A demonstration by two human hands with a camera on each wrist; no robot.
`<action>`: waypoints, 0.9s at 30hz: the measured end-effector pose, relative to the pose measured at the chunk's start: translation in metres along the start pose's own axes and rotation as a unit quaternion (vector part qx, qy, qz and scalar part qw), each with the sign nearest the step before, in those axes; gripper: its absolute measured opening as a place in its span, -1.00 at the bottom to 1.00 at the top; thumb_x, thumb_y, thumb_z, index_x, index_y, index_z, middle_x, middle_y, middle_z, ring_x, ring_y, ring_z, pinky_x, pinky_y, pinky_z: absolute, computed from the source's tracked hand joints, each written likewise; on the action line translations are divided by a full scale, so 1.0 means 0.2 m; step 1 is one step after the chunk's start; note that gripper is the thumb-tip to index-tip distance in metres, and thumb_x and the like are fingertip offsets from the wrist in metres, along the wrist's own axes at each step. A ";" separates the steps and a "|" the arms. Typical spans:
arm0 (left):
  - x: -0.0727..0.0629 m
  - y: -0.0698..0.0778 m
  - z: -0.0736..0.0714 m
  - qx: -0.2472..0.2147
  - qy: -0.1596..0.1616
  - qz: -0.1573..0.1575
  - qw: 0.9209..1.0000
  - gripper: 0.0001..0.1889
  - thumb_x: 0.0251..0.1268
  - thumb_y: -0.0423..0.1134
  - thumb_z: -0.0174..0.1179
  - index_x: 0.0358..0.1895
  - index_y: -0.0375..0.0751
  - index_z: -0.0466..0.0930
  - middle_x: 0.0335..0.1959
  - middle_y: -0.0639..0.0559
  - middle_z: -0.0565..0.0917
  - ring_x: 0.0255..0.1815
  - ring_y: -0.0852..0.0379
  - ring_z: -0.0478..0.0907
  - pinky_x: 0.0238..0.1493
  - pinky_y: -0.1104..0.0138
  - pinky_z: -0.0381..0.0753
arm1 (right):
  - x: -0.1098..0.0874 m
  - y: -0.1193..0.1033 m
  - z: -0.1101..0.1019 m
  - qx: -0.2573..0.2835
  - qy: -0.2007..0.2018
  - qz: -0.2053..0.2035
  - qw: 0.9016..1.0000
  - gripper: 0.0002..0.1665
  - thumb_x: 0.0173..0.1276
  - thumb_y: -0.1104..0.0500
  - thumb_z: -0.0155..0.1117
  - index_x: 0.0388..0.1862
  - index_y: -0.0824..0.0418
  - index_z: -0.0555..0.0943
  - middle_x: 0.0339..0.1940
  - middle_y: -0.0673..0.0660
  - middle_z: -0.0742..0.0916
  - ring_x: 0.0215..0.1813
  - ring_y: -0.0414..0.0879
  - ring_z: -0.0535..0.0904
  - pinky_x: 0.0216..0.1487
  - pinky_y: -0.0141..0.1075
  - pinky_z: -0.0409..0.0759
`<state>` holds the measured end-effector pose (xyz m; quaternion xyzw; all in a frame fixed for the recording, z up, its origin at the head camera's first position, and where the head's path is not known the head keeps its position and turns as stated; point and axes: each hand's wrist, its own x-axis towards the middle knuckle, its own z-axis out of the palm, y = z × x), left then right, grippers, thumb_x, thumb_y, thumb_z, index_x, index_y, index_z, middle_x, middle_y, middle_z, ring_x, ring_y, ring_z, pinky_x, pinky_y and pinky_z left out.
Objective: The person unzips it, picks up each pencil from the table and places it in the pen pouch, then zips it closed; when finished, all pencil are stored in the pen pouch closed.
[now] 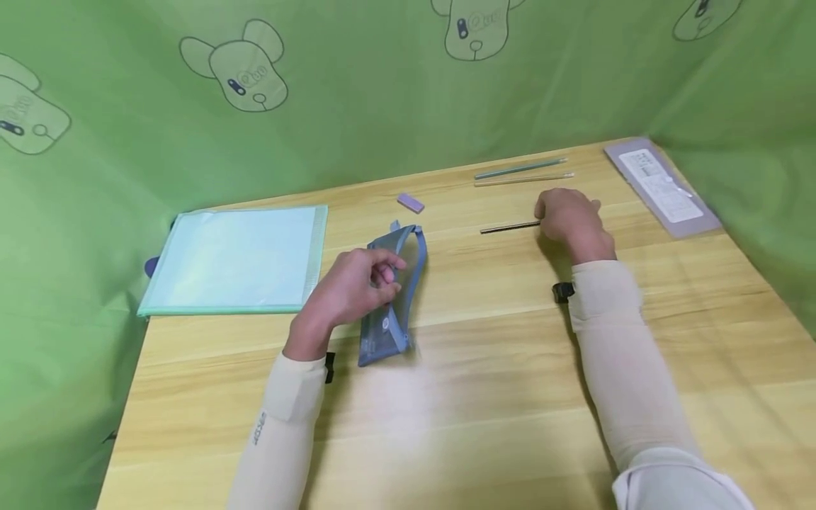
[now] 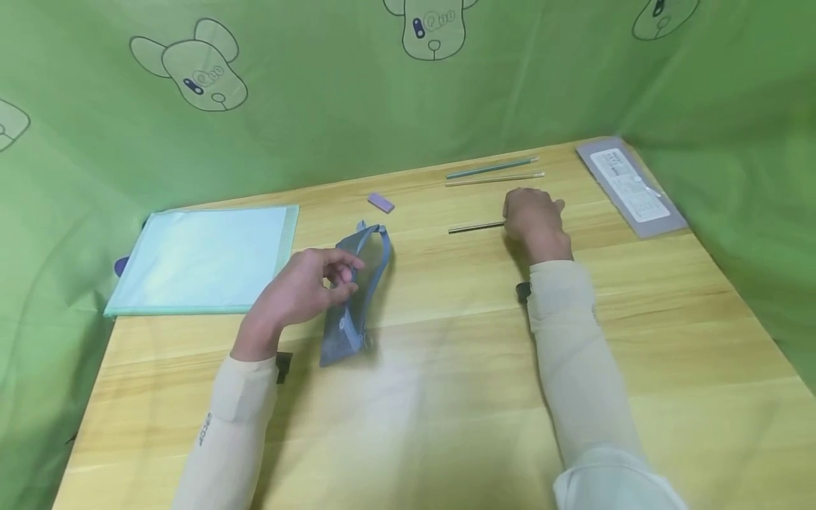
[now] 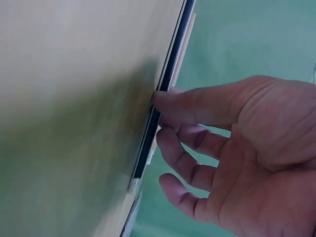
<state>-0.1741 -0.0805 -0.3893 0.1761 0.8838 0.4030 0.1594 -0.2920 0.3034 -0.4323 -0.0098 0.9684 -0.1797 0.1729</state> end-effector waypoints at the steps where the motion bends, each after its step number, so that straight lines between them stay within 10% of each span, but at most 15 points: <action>1: 0.00 0.00 0.00 0.000 0.000 -0.001 1.000 -0.66 0.39 -0.44 0.36 0.20 -0.36 0.72 -0.21 -0.09 0.74 -0.26 0.10 0.68 -0.20 0.36 0.73 | -0.01 0.00 0.01 -0.001 -0.001 -0.002 1.000 -0.49 0.30 0.48 0.03 0.21 0.38 0.62 0.37 0.49 0.62 0.50 0.59 0.35 0.54 0.71 -0.23; 8: 0.02 -0.01 0.02 -0.008 -0.002 -0.015 1.000 -0.66 0.40 -0.44 0.36 0.20 -0.36 0.71 -0.22 -0.09 0.72 -0.29 0.11 0.67 -0.22 0.37 0.70 | -0.11 -0.03 0.10 -0.024 -0.011 -0.055 0.998 -0.75 0.38 0.42 0.14 -0.03 0.32 0.66 0.06 0.37 0.71 0.05 0.27 0.55 0.19 0.23 0.58; 27: 0.02 -0.02 0.00 0.000 0.020 -0.015 1.000 -0.67 0.40 -0.42 0.35 0.19 -0.33 0.72 -0.22 -0.07 0.73 -0.27 0.11 0.67 -0.16 0.35 0.69 | -0.23 -0.22 0.19 0.038 -0.031 -0.085 0.995 -0.64 0.46 0.23 0.35 0.15 0.29 0.51 -0.18 0.20 0.66 -0.16 0.08 0.53 -0.05 -0.07 0.54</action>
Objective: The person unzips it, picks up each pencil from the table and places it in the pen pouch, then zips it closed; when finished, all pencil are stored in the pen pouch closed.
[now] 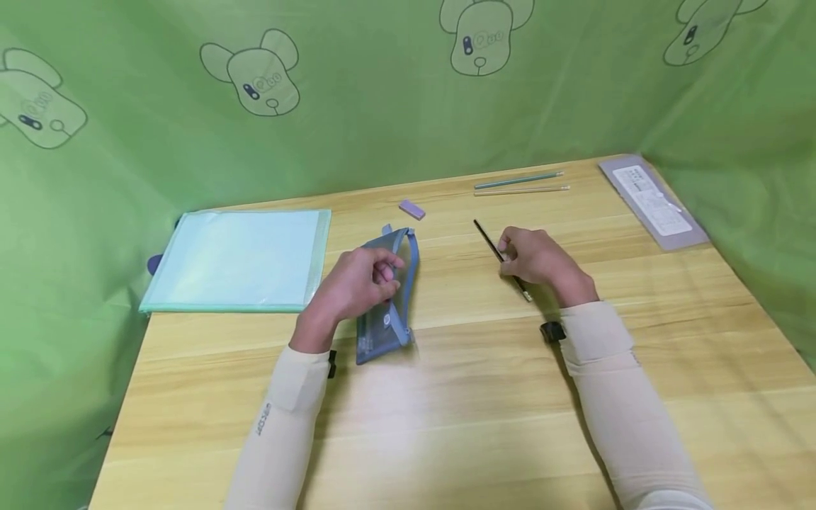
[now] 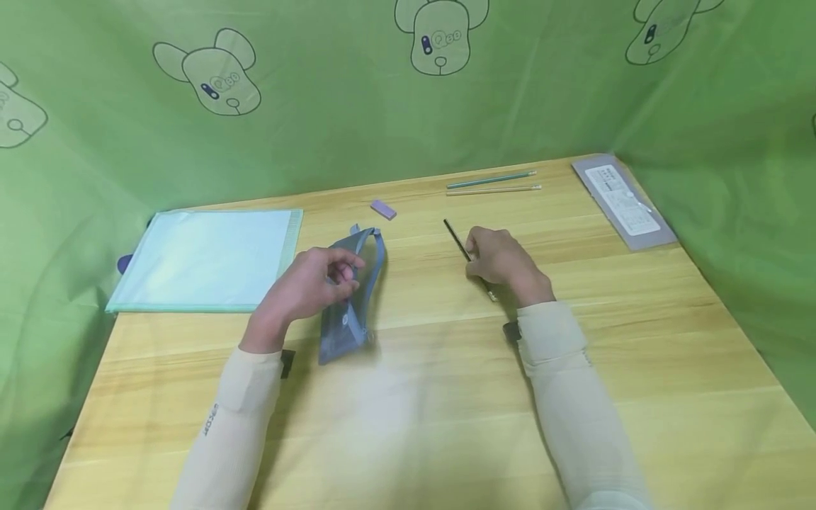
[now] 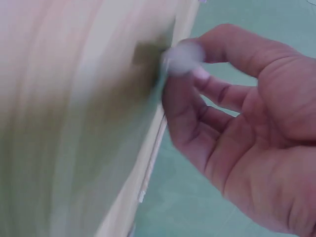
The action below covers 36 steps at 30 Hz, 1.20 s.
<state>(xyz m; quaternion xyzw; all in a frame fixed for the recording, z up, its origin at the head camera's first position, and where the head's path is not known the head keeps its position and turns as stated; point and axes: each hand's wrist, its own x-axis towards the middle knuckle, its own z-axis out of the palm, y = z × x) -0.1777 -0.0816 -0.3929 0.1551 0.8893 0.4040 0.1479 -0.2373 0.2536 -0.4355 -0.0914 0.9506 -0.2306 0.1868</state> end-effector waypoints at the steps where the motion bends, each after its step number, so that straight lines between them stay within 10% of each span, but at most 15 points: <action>1: 0.00 0.00 0.00 0.000 0.001 0.000 1.000 -0.67 0.40 -0.42 0.35 0.19 -0.33 0.72 -0.22 -0.07 0.73 -0.26 0.11 0.67 -0.16 0.35 0.70 | 0.00 -0.01 0.00 0.015 -0.001 -0.001 1.000 -0.63 0.47 0.23 0.35 0.17 0.29 0.51 -0.19 0.18 0.67 -0.17 0.05 0.53 -0.06 -0.10 0.54; 6: 0.00 0.00 0.00 0.002 0.005 -0.004 1.000 -0.66 0.40 -0.42 0.35 0.21 -0.33 0.71 -0.20 -0.09 0.74 -0.25 0.10 0.69 -0.14 0.35 0.70 | -0.02 -0.07 -0.03 0.125 -0.012 -0.039 0.991 -0.59 0.48 0.29 0.32 0.24 0.33 0.50 -0.27 0.09 0.67 -0.25 -0.08 0.57 -0.16 -0.26 0.60; 11: 0.01 0.00 0.01 -0.001 0.014 -0.012 1.000 -0.66 0.41 -0.42 0.34 0.21 -0.33 0.71 -0.19 -0.09 0.74 -0.23 0.10 0.68 -0.14 0.35 0.71 | -0.09 -0.17 -0.06 0.274 -0.069 -0.084 0.956 -0.56 0.43 0.40 0.27 0.26 0.40 0.46 -0.32 0.04 0.61 -0.25 -0.13 0.57 -0.21 -0.31 0.67; 20: 0.02 0.02 0.02 0.003 0.041 -0.019 0.999 -0.67 0.40 -0.40 0.37 0.19 -0.31 0.73 -0.20 -0.06 0.74 -0.23 0.10 0.68 -0.17 0.34 0.73 | -0.12 -0.31 -0.01 0.337 -0.176 -0.150 0.913 -0.47 0.31 0.42 0.14 0.29 0.40 0.42 -0.44 -0.06 0.50 -0.33 -0.20 0.41 -0.21 -0.38 0.43; 31: 0.01 0.06 0.06 -0.011 0.012 -0.003 1.000 -0.66 0.42 -0.40 0.35 0.22 -0.30 0.70 -0.20 -0.07 0.73 -0.29 0.13 0.68 -0.25 0.38 0.70 | -0.02 -0.40 0.16 0.399 -0.152 -0.101 0.898 -0.65 0.32 0.40 0.11 0.10 0.34 0.47 -0.54 -0.07 0.48 -0.48 -0.23 0.32 -0.39 -0.43 0.31; 36: 0.01 0.07 0.07 -0.014 0.005 0.013 1.000 -0.64 0.41 -0.41 0.36 0.23 -0.32 0.69 -0.19 -0.09 0.74 -0.25 0.12 0.68 -0.23 0.39 0.74 | 0.02 -0.41 0.23 0.466 -0.125 -0.052 0.874 -0.76 0.39 0.39 0.12 0.01 0.26 0.44 -0.51 -0.08 0.55 -0.45 -0.25 0.38 -0.40 -0.47 0.39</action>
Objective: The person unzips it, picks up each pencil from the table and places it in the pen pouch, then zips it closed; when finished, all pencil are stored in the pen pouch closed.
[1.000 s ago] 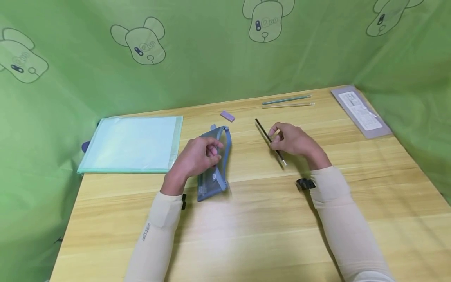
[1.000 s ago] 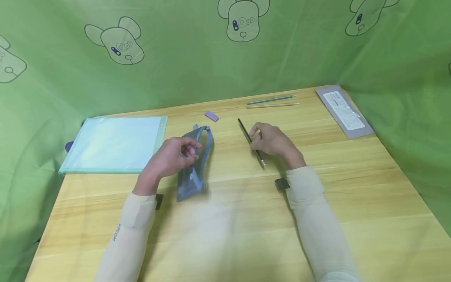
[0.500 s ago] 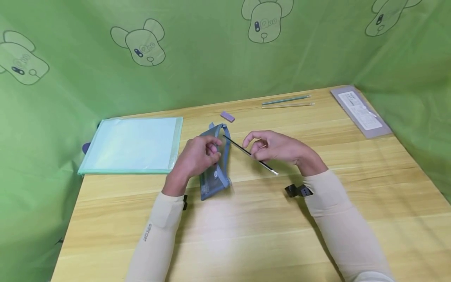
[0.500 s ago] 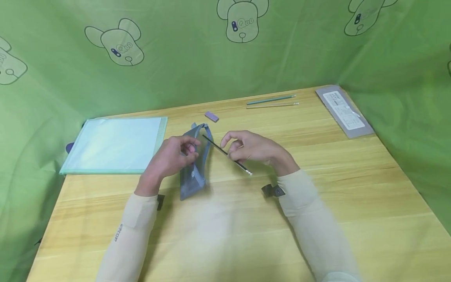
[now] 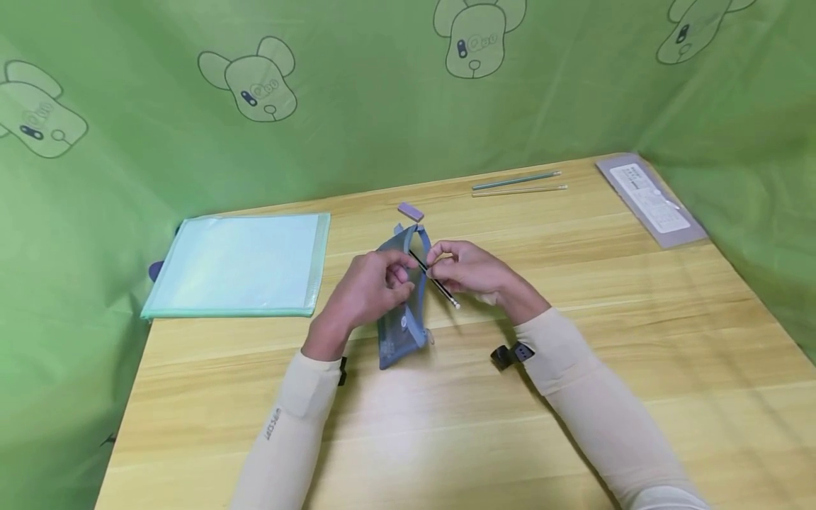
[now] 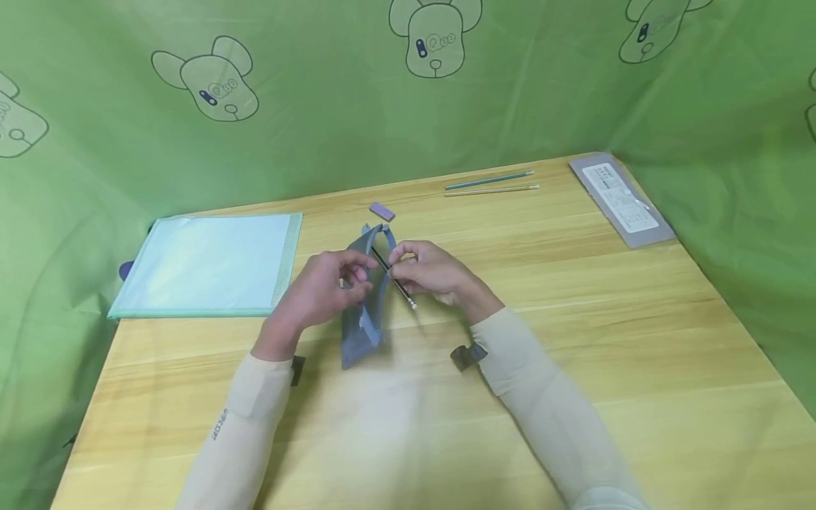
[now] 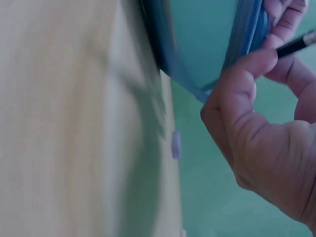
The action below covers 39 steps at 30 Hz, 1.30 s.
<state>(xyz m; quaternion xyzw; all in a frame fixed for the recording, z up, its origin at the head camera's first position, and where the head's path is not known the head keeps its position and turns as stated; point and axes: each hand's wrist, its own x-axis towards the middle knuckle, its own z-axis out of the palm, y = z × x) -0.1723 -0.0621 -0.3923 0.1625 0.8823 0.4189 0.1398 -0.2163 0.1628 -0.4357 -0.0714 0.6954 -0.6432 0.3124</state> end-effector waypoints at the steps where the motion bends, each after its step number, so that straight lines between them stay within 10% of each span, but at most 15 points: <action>1: 0.00 0.00 0.00 0.002 0.002 0.003 1.000 -0.64 0.41 -0.41 0.36 0.23 -0.33 0.69 -0.19 -0.09 0.74 -0.24 0.12 0.69 -0.23 0.39 0.75 | 0.01 0.01 0.01 0.012 0.010 0.001 1.000 -0.77 0.40 0.39 0.13 0.00 0.26 0.44 -0.50 -0.08 0.56 -0.45 -0.26 0.39 -0.41 -0.48 0.40; 19: 0.01 -0.02 0.00 -0.016 0.078 -0.027 0.996 -0.61 0.35 -0.42 0.42 0.23 -0.32 0.71 -0.12 -0.14 0.77 -0.16 0.03 0.74 -0.16 0.32 0.81 | 0.02 -0.01 0.23 0.059 0.074 -0.028 0.995 -0.85 0.47 0.45 0.32 -0.12 0.31 0.53 -0.33 0.01 0.65 -0.27 -0.21 0.67 -0.11 -0.42 0.81; 31: 0.01 -0.02 -0.03 -0.048 0.080 -0.047 0.995 -0.59 0.35 -0.47 0.38 0.26 -0.34 0.68 -0.11 -0.16 0.75 -0.19 0.03 0.72 -0.22 0.35 0.82 | -0.04 -0.06 0.20 -0.176 0.030 -0.085 0.980 -0.78 0.40 0.36 0.48 -0.05 0.36 0.63 -0.18 0.14 0.71 -0.15 -0.09 0.63 -0.15 -0.46 0.67; 39: 0.00 -0.03 -0.04 -0.059 0.062 -0.047 0.995 -0.59 0.38 -0.47 0.37 0.27 -0.38 0.66 -0.13 -0.15 0.74 -0.25 0.04 0.74 -0.25 0.34 0.83 | -0.05 -0.09 0.02 -0.307 0.095 -0.100 0.942 -0.79 0.56 0.20 0.36 0.07 0.27 0.65 0.00 0.23 0.75 0.09 0.09 0.67 0.23 -0.10 0.71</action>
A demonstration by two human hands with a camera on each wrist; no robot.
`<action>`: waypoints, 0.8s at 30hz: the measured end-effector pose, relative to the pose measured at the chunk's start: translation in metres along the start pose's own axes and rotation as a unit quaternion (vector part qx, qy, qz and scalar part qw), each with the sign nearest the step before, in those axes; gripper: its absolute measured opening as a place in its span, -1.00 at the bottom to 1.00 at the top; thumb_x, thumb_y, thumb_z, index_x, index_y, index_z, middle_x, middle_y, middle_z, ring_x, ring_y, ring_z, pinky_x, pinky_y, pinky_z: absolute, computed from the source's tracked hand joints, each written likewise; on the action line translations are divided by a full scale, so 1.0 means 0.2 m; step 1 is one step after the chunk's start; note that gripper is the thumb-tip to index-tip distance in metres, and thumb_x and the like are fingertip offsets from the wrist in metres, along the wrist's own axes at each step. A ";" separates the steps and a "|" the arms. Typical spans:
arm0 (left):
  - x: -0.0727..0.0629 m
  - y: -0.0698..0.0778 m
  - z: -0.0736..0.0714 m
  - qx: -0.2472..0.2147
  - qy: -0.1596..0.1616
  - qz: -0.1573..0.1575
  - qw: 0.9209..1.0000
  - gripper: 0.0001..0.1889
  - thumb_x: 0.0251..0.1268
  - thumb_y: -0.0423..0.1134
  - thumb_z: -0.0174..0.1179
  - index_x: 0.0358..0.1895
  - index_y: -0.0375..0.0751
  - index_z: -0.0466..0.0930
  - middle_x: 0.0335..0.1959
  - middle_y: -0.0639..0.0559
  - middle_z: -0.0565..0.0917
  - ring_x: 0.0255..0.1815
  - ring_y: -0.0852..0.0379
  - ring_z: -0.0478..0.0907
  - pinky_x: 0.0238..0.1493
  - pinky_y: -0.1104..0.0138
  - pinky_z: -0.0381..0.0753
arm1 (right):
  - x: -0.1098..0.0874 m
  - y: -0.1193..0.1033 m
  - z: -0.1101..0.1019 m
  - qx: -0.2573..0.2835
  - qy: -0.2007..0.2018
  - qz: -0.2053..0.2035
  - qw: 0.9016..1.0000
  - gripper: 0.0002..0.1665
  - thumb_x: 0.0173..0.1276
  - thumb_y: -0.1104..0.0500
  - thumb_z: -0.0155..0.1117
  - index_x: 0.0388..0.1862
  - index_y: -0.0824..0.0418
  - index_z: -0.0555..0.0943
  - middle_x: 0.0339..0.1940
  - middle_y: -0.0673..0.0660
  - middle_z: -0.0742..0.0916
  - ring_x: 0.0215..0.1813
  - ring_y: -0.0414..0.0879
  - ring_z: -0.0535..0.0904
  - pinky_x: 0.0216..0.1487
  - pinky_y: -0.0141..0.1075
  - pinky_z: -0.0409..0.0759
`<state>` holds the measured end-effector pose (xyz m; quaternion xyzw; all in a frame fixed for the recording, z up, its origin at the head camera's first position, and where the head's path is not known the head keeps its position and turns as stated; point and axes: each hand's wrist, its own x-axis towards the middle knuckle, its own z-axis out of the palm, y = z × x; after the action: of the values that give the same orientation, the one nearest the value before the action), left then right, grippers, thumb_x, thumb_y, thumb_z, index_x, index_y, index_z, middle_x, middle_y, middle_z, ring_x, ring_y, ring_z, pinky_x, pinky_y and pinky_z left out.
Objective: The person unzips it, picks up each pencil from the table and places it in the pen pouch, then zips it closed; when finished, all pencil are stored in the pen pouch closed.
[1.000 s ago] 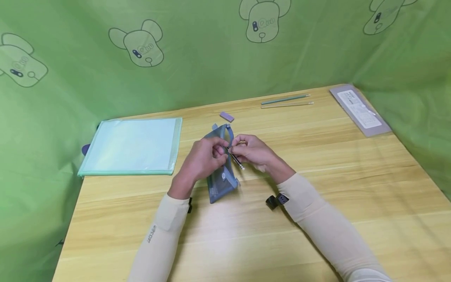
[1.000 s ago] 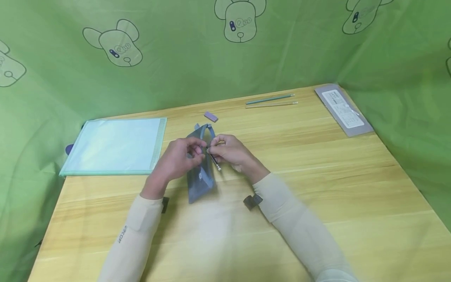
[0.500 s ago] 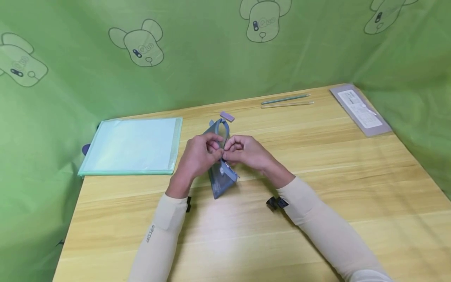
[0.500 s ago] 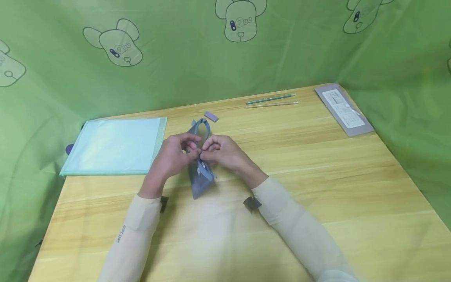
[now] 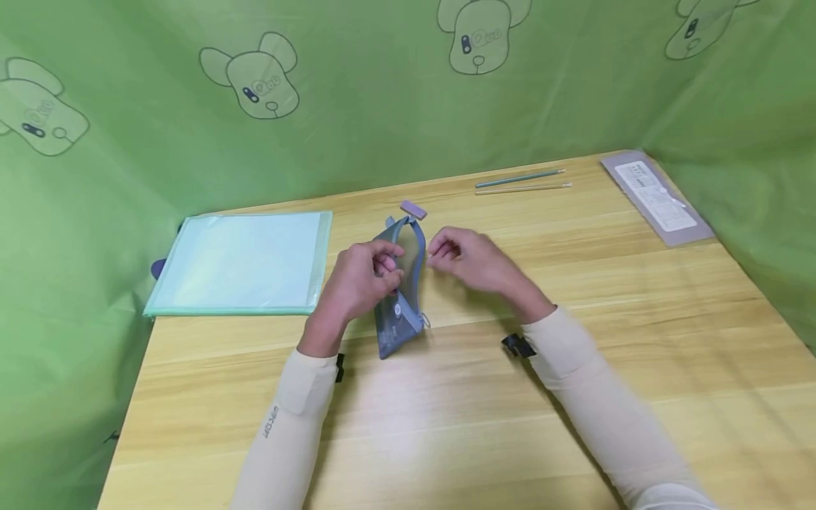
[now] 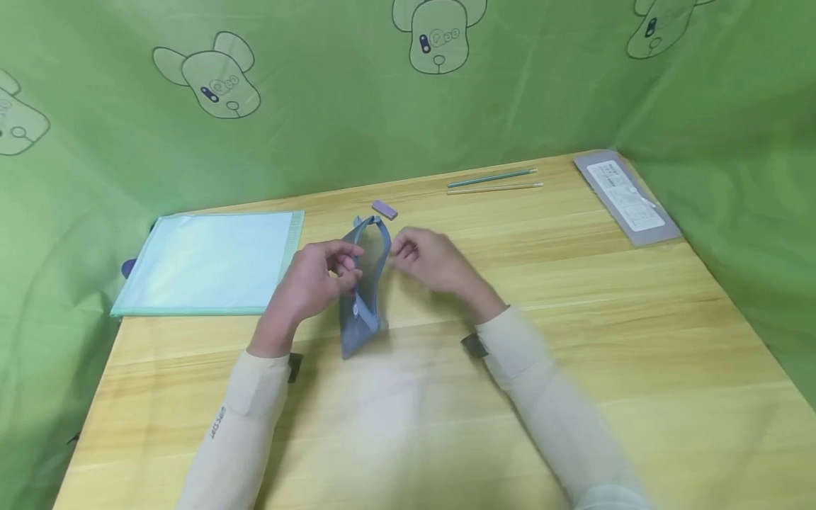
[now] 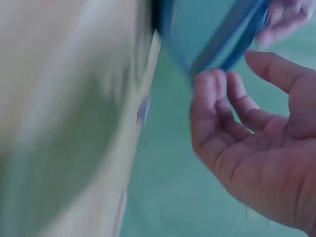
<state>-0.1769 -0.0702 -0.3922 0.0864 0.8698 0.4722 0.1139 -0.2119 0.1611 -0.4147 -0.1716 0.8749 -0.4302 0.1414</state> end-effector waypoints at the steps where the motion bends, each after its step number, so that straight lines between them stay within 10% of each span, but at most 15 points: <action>1: 0.00 0.00 0.00 0.004 -0.003 -0.001 1.000 -0.60 0.39 -0.47 0.37 0.27 -0.37 0.67 -0.14 -0.14 0.74 -0.26 0.05 0.74 -0.24 0.35 0.83 | 0.01 0.03 -0.04 -0.023 0.011 0.012 1.000 -0.73 0.59 0.18 0.33 0.14 0.28 0.63 0.08 0.26 0.74 0.17 0.13 0.66 0.32 -0.01 0.68; 8: 0.00 -0.01 -0.03 0.020 -0.020 0.003 1.000 -0.61 0.39 -0.46 0.37 0.25 -0.37 0.68 -0.16 -0.12 0.72 -0.23 0.06 0.71 -0.21 0.36 0.82 | 0.08 0.26 -0.38 -0.135 0.025 0.134 0.981 -0.20 0.69 -0.04 0.16 0.73 0.22 0.18 0.74 0.44 0.22 0.69 0.49 0.16 0.66 0.44 0.15; 16: 0.00 -0.01 -0.03 0.034 -0.032 0.011 0.999 -0.62 0.38 -0.46 0.35 0.24 -0.36 0.69 -0.19 -0.08 0.72 -0.23 0.08 0.70 -0.21 0.37 0.79 | 0.12 0.56 -0.62 -0.159 0.047 0.175 0.971 0.06 0.71 -0.11 0.05 0.79 0.31 -0.29 0.78 0.46 -0.25 0.78 0.50 -0.34 0.71 0.46 -0.24; 24: -0.02 -0.01 -0.04 0.043 -0.032 0.016 0.998 -0.63 0.37 -0.47 0.37 0.22 -0.35 0.71 -0.19 -0.08 0.73 -0.22 0.08 0.68 -0.20 0.37 0.76 | 0.16 0.63 -0.74 -0.161 0.016 0.201 0.966 0.21 0.65 -0.42 -0.07 0.77 0.12 -0.51 0.75 0.27 -0.47 0.74 0.50 -0.54 0.60 0.60 -0.29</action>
<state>-0.1757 -0.0776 -0.3889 0.1201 0.8836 0.4335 0.1302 -0.3219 0.3224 -0.4315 -0.0058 0.9513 -0.2493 0.1814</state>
